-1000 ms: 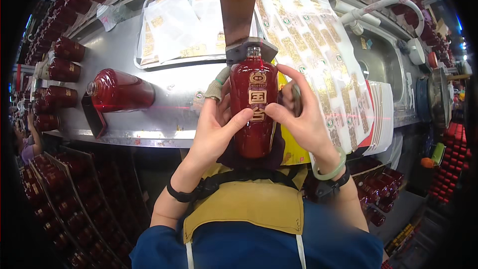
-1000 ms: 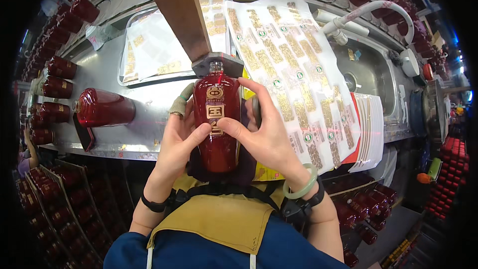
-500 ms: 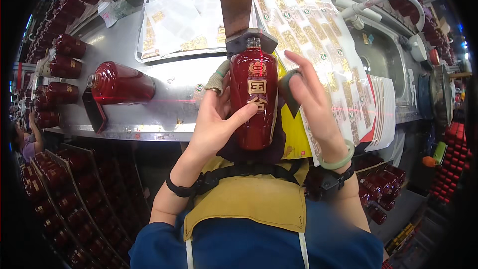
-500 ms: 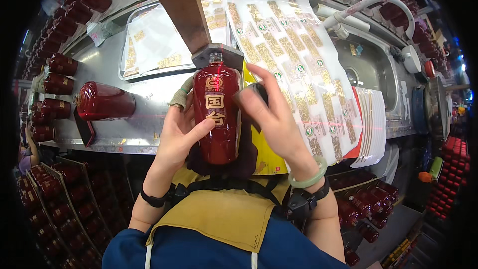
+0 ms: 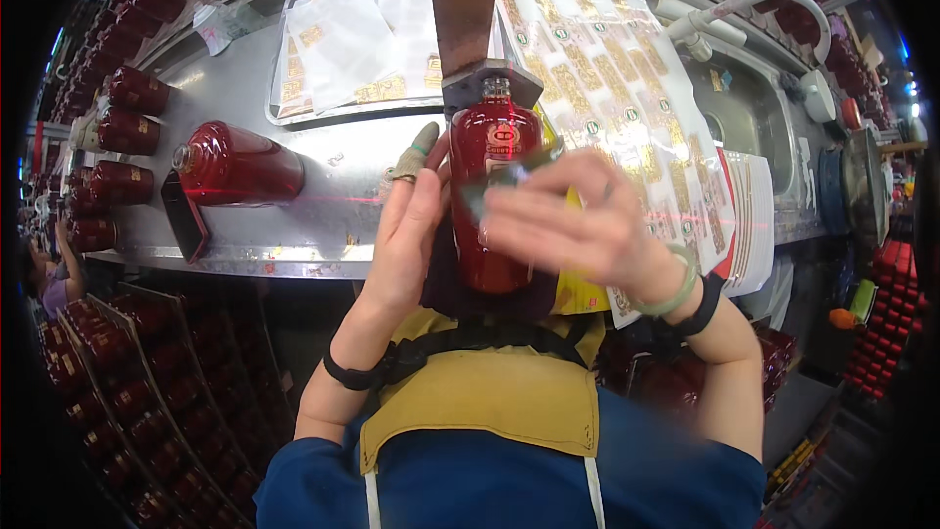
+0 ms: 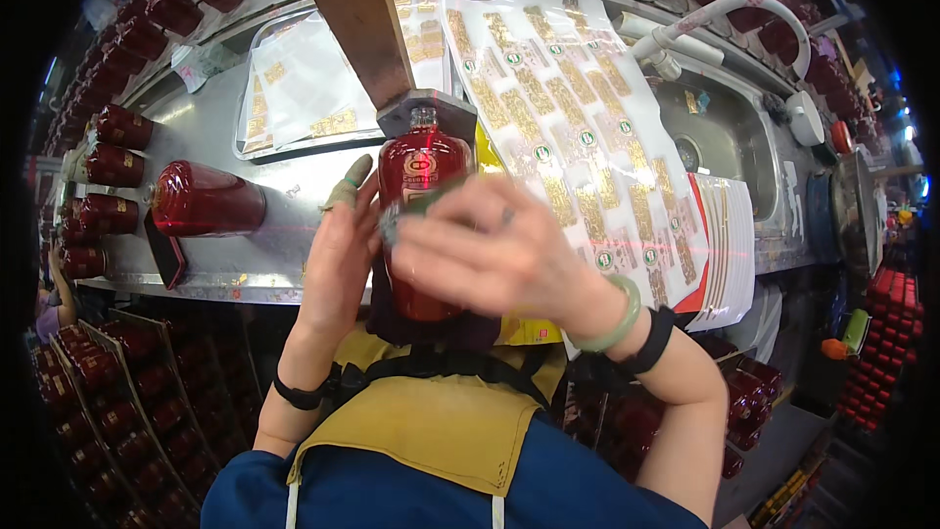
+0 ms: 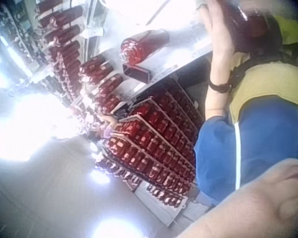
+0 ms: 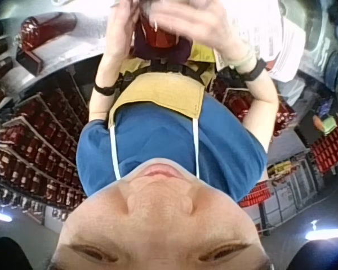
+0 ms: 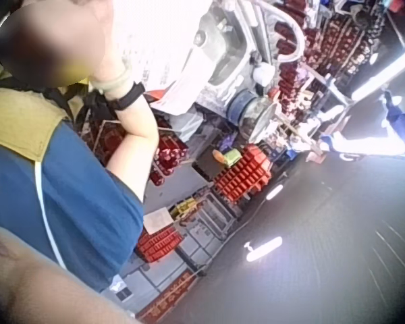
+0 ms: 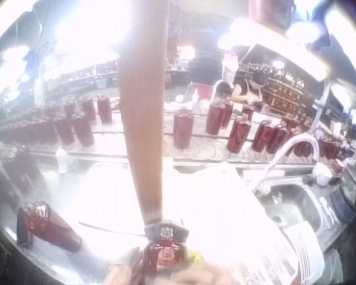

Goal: Applying labels and decorative seals to glass liquor bottles by hand.

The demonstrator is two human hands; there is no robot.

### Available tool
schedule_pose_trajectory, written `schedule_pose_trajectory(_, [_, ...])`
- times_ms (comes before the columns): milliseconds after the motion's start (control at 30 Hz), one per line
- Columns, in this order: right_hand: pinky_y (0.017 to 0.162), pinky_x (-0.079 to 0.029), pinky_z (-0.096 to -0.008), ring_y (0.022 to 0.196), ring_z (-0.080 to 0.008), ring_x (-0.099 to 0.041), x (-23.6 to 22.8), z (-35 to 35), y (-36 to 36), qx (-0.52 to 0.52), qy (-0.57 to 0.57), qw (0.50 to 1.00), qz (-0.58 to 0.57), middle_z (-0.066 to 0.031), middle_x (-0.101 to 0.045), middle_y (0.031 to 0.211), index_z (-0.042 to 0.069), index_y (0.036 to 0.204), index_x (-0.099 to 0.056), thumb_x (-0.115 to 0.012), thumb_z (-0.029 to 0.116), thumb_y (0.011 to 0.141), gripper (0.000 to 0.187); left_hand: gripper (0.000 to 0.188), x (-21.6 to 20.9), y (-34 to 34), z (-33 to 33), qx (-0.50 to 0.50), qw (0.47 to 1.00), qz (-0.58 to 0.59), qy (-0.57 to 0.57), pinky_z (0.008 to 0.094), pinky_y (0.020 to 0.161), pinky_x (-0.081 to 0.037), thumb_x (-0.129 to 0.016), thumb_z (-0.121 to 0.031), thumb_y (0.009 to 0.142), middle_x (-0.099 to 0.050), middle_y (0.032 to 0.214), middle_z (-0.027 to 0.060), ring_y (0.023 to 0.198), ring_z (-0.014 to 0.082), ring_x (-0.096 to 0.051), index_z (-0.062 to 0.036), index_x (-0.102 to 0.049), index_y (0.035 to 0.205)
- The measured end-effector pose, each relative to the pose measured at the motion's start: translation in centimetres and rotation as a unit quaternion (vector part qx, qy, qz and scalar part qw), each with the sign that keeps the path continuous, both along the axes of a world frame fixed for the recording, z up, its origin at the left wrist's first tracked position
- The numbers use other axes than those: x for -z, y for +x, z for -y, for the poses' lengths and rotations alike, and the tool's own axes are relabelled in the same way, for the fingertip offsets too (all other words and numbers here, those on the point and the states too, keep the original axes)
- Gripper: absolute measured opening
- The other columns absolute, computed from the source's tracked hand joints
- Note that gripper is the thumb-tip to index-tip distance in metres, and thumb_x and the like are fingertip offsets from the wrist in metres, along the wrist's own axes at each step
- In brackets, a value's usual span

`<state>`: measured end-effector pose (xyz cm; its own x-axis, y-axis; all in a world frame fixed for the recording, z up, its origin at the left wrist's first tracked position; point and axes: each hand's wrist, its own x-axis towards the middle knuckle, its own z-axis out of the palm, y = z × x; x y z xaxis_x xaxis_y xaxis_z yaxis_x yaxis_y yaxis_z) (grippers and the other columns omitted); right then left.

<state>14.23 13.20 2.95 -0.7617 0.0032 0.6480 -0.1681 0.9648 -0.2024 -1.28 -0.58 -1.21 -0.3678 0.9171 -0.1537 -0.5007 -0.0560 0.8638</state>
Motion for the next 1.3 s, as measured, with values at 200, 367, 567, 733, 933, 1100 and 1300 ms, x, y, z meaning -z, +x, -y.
schedule_pose_trajectory(200, [0.073, -0.048, -0.0375, 0.078, -0.0250, -0.059, -0.8, -2.5, -3.5, 0.027, -0.063, 0.997, 0.027, -0.0048, -0.060, 0.082, 0.008, 0.107, -0.065, -0.068, 0.011, 0.080, 0.027, 0.075, -0.5, -0.8, 0.1, -0.012, 0.999, -0.027, -0.029, 0.0440, 0.122, -0.022, -0.033, -0.052, 0.107, -0.026, 0.160, 0.0224, 0.147, 0.0324, -0.030, 0.0020, -0.018, 0.157])
schedule_pose_trajectory(367, [0.075, -0.046, -0.0319, 0.080, -0.0162, -0.058, 1.1, -5.3, -2.4, 0.051, 0.087, 0.994, -0.047, 0.0033, -0.066, 0.094, 0.019, 0.102, -0.070, -0.071, 0.014, 0.076, 0.026, 0.075, -0.6, -1.1, 0.4, -0.013, 0.999, -0.030, -0.026, 0.0442, 0.122, -0.022, -0.028, -0.055, 0.107, -0.030, 0.158, 0.0227, 0.147, 0.0333, -0.031, 0.0016, -0.020, 0.156])
schedule_pose_trajectory(567, [0.073, -0.052, -0.0319, 0.078, -0.0176, -0.061, 1.3, -1.6, 0.3, -0.065, -0.062, 0.996, 0.011, 0.0008, -0.066, 0.096, 0.014, 0.108, -0.068, -0.073, 0.005, 0.078, 0.031, 0.079, 0.1, -0.9, 0.0, -0.005, 0.996, -0.084, -0.034, 0.0457, 0.121, -0.024, -0.020, -0.061, 0.105, -0.033, 0.157, 0.0215, 0.145, 0.0337, -0.033, 0.0000, -0.020, 0.156])
schedule_pose_trajectory(733, [0.077, -0.053, -0.0335, 0.083, -0.0234, -0.065, 1.4, -5.0, -0.4, 0.236, -0.240, 0.934, -0.121, -0.0098, -0.067, 0.097, 0.002, 0.114, -0.062, -0.069, -0.003, 0.088, 0.027, 0.091, -0.4, -1.7, -0.6, 0.004, 0.826, -0.559, 0.077, 0.0528, 0.116, -0.030, -0.026, -0.078, 0.094, -0.032, 0.157, 0.0259, 0.143, 0.0421, -0.034, -0.0066, -0.058, 0.140])
schedule_pose_trajectory(933, [0.087, -0.048, -0.0332, 0.096, -0.0233, -0.062, 2.6, -1.2, 1.7, 0.227, -0.477, 0.849, -0.033, -0.0131, -0.061, 0.108, 0.002, 0.122, -0.056, -0.053, -0.001, 0.096, 0.026, 0.096, -0.7, -4.5, -3.9, 0.083, 0.762, -0.638, 0.071, 0.0438, 0.105, -0.041, -0.030, -0.083, 0.090, -0.051, 0.138, 0.0184, 0.123, 0.0348, -0.054, -0.0041, -0.064, 0.132])
schedule_pose_trajectory(1100, [0.068, -0.042, -0.0322, 0.073, -0.0176, -0.049, 2.1, -1.0, 6.2, 0.279, -0.419, 0.859, 0.093, -0.0090, -0.051, 0.083, 0.003, 0.093, -0.052, -0.082, 0.030, 0.080, 0.043, 0.090, 0.5, -3.8, -3.3, 0.050, 0.815, -0.573, 0.065, 0.0457, 0.102, -0.042, -0.036, -0.078, 0.093, -0.049, 0.142, 0.0188, 0.124, 0.0350, -0.052, -0.0017, -0.060, 0.135])
schedule_pose_trajectory(1300, [0.060, -0.046, -0.0374, 0.059, -0.0256, -0.054, 5.2, -18.1, 14.2, 0.478, -0.324, 0.798, 0.175, -0.0120, -0.060, 0.066, 0.000, 0.074, -0.060, -0.080, 0.035, 0.083, 0.041, 0.091, 1.3, -3.6, -1.2, -0.058, 0.803, -0.593, -0.008, 0.0449, 0.113, -0.033, -0.026, -0.074, 0.097, -0.037, 0.155, 0.0186, 0.137, 0.0343, -0.041, -0.0007, -0.050, 0.144])
